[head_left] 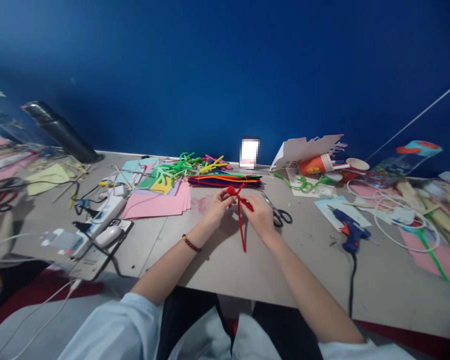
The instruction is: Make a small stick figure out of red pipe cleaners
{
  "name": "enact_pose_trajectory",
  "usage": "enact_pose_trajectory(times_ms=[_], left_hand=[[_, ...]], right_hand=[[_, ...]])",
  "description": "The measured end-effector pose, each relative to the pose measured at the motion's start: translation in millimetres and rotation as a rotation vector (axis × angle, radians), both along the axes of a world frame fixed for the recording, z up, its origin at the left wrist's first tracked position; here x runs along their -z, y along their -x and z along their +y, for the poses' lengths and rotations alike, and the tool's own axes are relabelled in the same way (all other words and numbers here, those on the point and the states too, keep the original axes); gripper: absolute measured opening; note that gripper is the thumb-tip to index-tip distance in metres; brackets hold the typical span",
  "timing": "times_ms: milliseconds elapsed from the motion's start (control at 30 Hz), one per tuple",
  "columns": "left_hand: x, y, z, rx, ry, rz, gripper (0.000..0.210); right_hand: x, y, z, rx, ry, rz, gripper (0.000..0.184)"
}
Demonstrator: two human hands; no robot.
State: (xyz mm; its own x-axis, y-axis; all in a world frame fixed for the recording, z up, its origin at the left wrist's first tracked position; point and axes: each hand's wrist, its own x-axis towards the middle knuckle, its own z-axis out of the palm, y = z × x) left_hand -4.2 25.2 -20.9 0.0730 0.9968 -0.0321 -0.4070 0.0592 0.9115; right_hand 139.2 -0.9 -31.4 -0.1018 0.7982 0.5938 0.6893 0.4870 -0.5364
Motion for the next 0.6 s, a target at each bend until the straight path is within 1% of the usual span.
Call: enact_pose_trajectory(times_ms=[200, 300, 400, 467, 600], left_hand=[[-0.4, -3.1, -4.4, -0.032, 0.022, 0.027, 0.020], [1.5, -5.1, -4.6, -0.064, -0.003, 0.019, 0.022], [4.2, -8.0, -5.3, -0.088, -0.021, 0.019, 0.022], [5.7, -10.4, -6.5, -0.104, -0.024, 0.023, 0.022], [7.4, -14.2, -9.6, -0.112, -0.029, 0.027, 0.023]], right_hand=[[1.7, -5.2, 3.2, 0.110, -0.071, -0.312, 0.026], [0.7, -4.2, 1.8, 0.156, -0.106, -0.430, 0.022], [-3.0, 0.3, -4.5, 0.211, -0.118, -0.485, 0.018], [-5.6, 3.9, -9.0, 0.240, -0.094, -0.497, 0.018], [-6.6, 8.4, -12.1, 0.228, -0.035, -0.468, 0.022]])
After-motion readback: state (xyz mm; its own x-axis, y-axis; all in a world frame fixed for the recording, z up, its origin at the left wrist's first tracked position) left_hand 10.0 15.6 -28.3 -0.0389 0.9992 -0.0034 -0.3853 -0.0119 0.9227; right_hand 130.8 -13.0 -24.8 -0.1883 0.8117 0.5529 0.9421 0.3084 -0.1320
